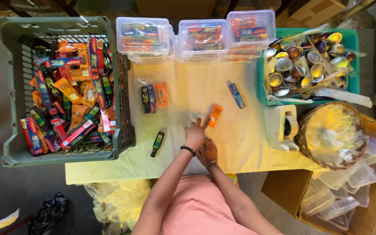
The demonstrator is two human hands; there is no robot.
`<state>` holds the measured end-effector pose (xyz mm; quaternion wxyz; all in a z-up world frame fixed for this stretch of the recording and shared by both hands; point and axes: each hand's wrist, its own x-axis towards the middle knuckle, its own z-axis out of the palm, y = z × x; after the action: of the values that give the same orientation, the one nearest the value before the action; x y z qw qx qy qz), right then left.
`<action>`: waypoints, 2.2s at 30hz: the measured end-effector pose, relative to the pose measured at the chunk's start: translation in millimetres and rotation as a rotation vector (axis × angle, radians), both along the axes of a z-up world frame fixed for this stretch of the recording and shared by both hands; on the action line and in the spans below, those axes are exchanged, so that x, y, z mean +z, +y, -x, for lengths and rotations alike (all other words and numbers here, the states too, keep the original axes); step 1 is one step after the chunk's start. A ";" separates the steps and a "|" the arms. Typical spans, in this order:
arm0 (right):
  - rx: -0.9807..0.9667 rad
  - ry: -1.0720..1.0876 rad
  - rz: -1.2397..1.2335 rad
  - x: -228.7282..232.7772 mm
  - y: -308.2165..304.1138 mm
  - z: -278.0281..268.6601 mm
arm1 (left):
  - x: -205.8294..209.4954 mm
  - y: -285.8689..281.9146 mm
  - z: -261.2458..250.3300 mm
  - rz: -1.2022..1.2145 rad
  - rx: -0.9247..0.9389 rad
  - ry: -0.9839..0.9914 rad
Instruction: The person handles various small retail items including toothpaste boxes and lighters, moving them between bins, containers, and the table surface.
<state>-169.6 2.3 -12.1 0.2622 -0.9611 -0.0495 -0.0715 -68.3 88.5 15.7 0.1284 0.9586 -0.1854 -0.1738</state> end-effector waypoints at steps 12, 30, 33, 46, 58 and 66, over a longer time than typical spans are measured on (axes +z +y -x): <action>-0.006 0.049 -0.025 -28.9 -83.7 12.5 | 7.6 -34.9 1.6 -0.413 -0.091 0.228; -0.016 0.068 0.098 10.5 -80.9 -101.7 | 28.8 -82.2 -47.3 -0.708 -0.117 0.555; -0.164 -0.004 0.216 -28.3 -91.6 -111.6 | 20.3 -83.4 -40.7 -0.812 -0.167 0.579; -0.309 0.085 -0.308 93.1 -63.8 -108.6 | 27.2 -22.2 25.7 -0.616 -0.156 0.167; -0.264 0.119 -0.523 79.0 -79.5 -79.9 | -35.5 -28.1 56.5 -0.254 0.117 -0.136; 0.291 0.095 0.183 53.6 -82.5 -114.2 | -49.1 -49.5 44.4 -0.480 0.143 -0.154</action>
<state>-55.4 -80.2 41.5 0.1833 -0.9659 -0.1818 0.0175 -112.7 39.0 -33.3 -0.1055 0.9827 -0.0801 -0.1297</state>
